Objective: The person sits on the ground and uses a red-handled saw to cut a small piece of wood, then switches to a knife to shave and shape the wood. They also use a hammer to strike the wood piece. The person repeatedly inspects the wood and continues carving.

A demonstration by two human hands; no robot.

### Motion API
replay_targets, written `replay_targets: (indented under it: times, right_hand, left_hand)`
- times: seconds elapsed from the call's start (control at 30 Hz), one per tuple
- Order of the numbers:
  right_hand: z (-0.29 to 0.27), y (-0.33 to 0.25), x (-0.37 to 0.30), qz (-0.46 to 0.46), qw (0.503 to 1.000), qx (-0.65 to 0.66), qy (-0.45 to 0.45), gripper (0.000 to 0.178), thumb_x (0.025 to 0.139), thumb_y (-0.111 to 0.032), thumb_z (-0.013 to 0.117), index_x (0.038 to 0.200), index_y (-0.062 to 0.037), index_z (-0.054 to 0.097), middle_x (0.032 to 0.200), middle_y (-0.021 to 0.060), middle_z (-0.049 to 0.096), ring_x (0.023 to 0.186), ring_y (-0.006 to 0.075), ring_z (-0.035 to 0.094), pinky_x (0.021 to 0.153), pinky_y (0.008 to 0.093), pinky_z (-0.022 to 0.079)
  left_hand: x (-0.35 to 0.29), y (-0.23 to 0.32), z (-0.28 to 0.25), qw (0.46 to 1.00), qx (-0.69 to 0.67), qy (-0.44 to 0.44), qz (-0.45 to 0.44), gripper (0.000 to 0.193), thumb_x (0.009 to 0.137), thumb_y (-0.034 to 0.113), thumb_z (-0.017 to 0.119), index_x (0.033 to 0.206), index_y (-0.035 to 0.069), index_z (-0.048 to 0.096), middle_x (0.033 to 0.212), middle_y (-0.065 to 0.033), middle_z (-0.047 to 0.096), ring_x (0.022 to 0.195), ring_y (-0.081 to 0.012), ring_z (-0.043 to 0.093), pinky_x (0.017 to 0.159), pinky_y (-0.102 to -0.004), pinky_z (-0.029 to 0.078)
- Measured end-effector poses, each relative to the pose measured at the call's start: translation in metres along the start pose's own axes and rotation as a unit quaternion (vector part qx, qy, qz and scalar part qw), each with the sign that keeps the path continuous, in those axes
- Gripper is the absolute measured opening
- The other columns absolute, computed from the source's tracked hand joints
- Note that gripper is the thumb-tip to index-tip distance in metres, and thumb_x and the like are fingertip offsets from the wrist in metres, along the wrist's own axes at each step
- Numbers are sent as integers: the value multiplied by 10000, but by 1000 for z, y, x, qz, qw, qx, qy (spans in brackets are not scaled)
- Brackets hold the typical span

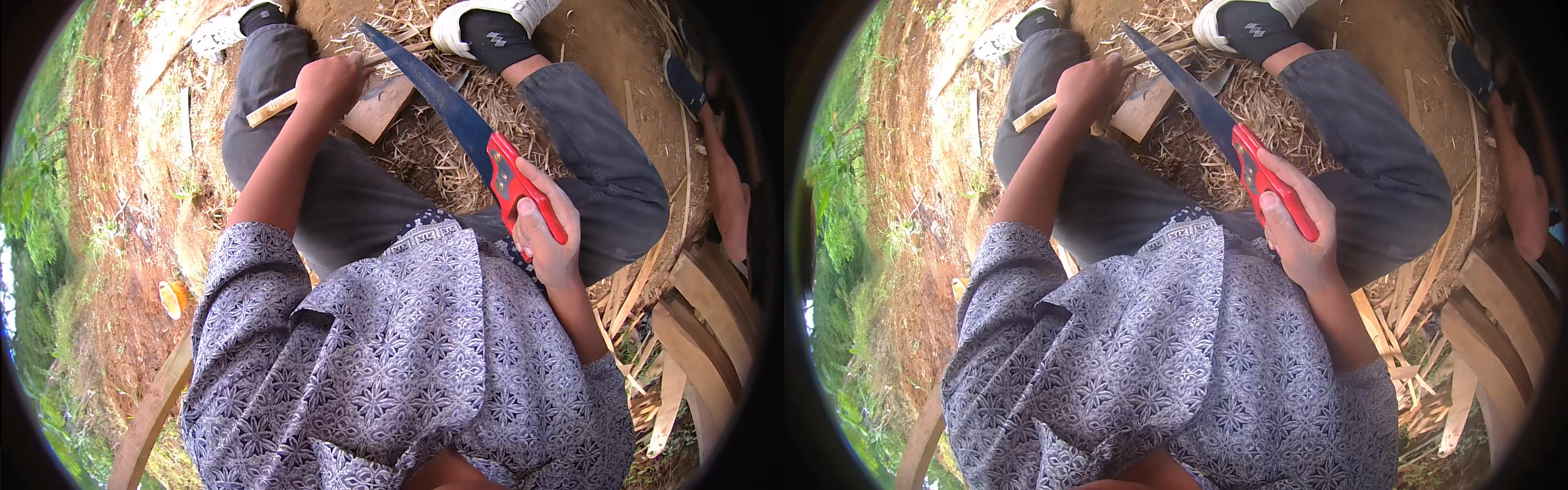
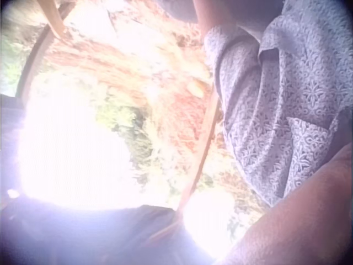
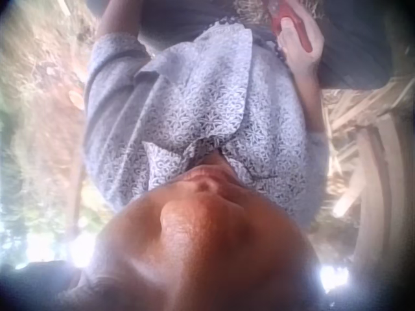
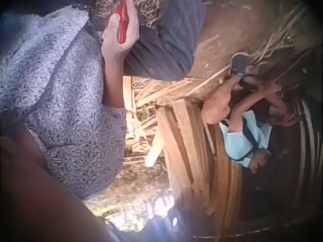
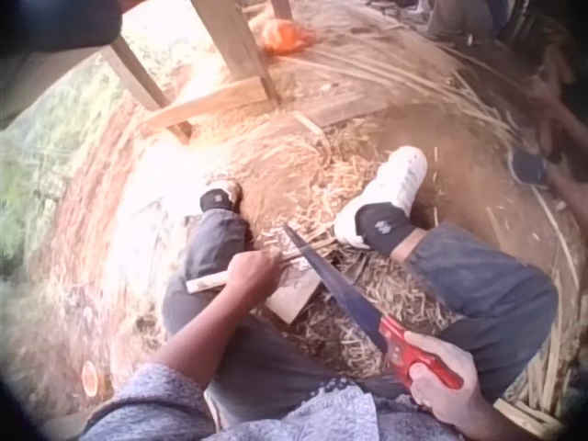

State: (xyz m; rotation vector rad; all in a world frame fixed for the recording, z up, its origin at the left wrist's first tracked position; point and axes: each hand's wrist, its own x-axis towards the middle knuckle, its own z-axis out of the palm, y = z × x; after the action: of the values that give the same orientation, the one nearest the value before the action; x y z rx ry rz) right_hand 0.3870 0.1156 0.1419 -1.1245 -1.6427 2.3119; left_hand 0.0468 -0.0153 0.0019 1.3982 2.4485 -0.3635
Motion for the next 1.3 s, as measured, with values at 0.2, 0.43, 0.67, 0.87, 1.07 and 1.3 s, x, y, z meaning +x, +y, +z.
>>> replay_targets:
  times: [0.2,0.43,0.67,0.87,1.07,1.3]
  right_hand:
    - [-2,-12,0,-5,1000,-24,-16,432,1025,-109,608,1444,-16,563,958,23,649,596,15,467,502,181,372]
    - [-9,-15,4,-34,996,-73,-36,428,1022,-88,595,1441,-11,566,916,7,632,583,10,452,500,180,369]
    - [-15,-35,1,-83,996,24,0,433,1012,-53,572,1429,63,544,800,-6,591,506,-3,407,462,179,354]
    - [-3,-31,24,-53,998,36,-16,402,1034,-65,563,1423,35,558,901,14,641,545,-7,421,486,170,362]
    - [5,-15,28,-34,998,48,-25,395,1033,-94,589,1417,-2,580,968,33,661,568,1,447,486,177,374]
    - [-3,-13,20,-26,999,17,-35,405,1029,-102,592,1422,-1,577,956,23,655,587,8,462,501,175,372]
  left_hand:
    - [2,-6,9,999,-33,8,7,401,1021,473,553,983,88,660,831,-128,746,784,-339,743,659,-484,581]
    - [26,-16,-4,967,-200,-156,-35,422,1008,457,570,1111,71,707,918,-192,749,894,-369,729,799,-494,576]
    - [17,-12,3,990,-129,-51,23,447,1030,457,511,1053,54,702,927,-207,740,917,-404,716,819,-532,560]
    - [2,-2,-8,998,-56,-19,-4,410,1014,437,558,991,71,742,848,-171,748,806,-361,743,719,-487,592]
    - [1,-1,-6,998,-55,-16,-14,414,996,452,577,976,74,745,835,-172,746,789,-365,741,709,-479,593]
    - [1,1,-10,996,-72,-37,-26,383,1012,430,544,972,79,694,871,-194,737,859,-395,721,762,-518,560]
